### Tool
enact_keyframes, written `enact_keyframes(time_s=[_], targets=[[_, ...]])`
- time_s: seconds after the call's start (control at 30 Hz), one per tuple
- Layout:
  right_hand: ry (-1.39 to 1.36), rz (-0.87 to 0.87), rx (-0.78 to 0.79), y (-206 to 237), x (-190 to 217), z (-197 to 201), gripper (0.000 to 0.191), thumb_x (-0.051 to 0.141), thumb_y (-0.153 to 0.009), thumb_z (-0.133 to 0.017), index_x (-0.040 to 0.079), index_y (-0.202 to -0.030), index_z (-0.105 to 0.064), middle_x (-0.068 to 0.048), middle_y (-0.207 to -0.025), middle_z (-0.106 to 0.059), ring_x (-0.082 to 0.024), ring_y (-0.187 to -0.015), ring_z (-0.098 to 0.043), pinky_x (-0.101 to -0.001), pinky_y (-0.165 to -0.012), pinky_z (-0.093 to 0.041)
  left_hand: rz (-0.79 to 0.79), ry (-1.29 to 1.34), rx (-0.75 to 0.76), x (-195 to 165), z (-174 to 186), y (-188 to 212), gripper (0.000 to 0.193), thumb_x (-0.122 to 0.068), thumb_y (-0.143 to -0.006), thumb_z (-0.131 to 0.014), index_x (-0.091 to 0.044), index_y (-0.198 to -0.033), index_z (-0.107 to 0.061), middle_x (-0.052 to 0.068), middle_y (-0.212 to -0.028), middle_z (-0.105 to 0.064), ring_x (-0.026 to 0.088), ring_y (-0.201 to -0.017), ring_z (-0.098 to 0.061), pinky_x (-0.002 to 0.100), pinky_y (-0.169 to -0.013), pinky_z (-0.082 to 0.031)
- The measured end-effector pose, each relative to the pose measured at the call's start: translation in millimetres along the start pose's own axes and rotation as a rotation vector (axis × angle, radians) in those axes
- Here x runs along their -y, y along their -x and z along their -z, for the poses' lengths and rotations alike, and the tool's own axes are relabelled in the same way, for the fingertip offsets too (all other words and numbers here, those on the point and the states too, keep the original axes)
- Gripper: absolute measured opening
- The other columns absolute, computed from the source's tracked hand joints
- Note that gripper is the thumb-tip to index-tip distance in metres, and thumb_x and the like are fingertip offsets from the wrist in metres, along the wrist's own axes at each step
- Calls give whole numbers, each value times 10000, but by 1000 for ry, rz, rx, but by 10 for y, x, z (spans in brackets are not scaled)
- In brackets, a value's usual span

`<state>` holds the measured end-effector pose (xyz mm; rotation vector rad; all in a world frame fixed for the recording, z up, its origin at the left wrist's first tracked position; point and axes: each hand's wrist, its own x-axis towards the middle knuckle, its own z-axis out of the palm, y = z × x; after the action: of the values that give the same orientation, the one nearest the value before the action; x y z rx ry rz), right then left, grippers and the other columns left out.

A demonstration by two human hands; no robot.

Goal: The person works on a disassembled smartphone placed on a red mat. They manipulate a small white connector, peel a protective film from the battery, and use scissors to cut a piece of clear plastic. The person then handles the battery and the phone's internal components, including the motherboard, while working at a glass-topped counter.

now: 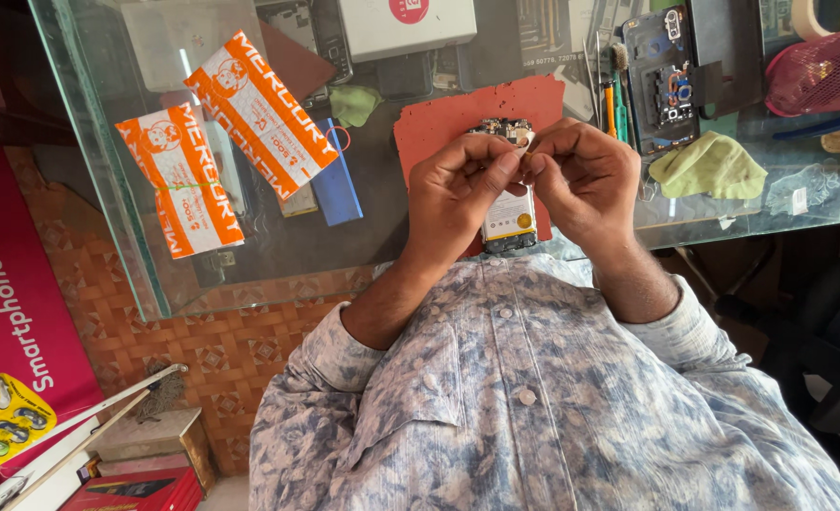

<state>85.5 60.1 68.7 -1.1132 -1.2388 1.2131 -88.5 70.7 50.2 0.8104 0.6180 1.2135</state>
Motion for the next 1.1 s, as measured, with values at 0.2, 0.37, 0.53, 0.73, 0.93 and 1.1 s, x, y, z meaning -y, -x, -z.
enact_keyframes(time_s=[0.2, 0.37, 0.53, 0.73, 0.93, 1.1], targets=[[-27, 47, -3, -21, -14, -22, 59, -62, -1042, -603, -85, -988, -596, -96, -1040, -641, -126, -946, -681, -269, -866, -594, 128, 89, -89, 107, -11, -38, 120, -77, -1066, -653, 30, -1118, -667, 135, -1020, -728, 185, -915, -732, 341, -823, -639], [199, 169, -11, -48, -44, -15, 58, -40, -1022, -618, -93, -1002, -627, -124, -1061, -662, -118, -917, -669, -239, -817, -566, 122, 137, -125, 129, -47, -77, 110, -87, -1058, -662, 11, -1108, -665, 86, -1042, -700, 146, -928, -707, 316, -832, -612], [-19, 57, -38, -37, -40, -1, 147, 39, -1061, -649, -81, -1143, -631, -85, -1055, -677, -94, -938, -664, -238, -892, -560, -77, -149, -95, 172, -87, -99, 125, -88, -1053, -691, -7, -1148, -684, 6, -1130, -629, 78, -928, -636, 251, -808, -550], [121, 162, -94, -42, 10, -9, 90, -54, -1064, -664, -93, -1137, -631, -117, -1120, -683, -104, -1018, -657, -233, -887, -556, -43, -150, -61, 198, -94, -85, 140, -89, -1060, -688, -7, -1173, -703, 15, -1082, -655, 72, -887, -629, 236, -766, -534], [410, 347, -159, -49, 197, -29, 126, -110, -979, -707, -44, -1076, -660, -145, -1107, -712, -155, -942, -708, -254, -802, -571, -106, -175, 59, 59, -130, -39, 166, -106, -1111, -639, 15, -1220, -670, 31, -1083, -664, 65, -900, -620, 228, -830, -517], [750, 586, -118, -109, 341, 23, 204, -81, -893, -811, 15, -1041, -709, -104, -1062, -708, -246, -959, -723, -336, -778, -579, -133, -281, 66, -32, -106, -93, 170, -112, -1064, -656, 19, -1172, -638, 34, -1115, -672, 96, -987, -681, 263, -907, -576]])
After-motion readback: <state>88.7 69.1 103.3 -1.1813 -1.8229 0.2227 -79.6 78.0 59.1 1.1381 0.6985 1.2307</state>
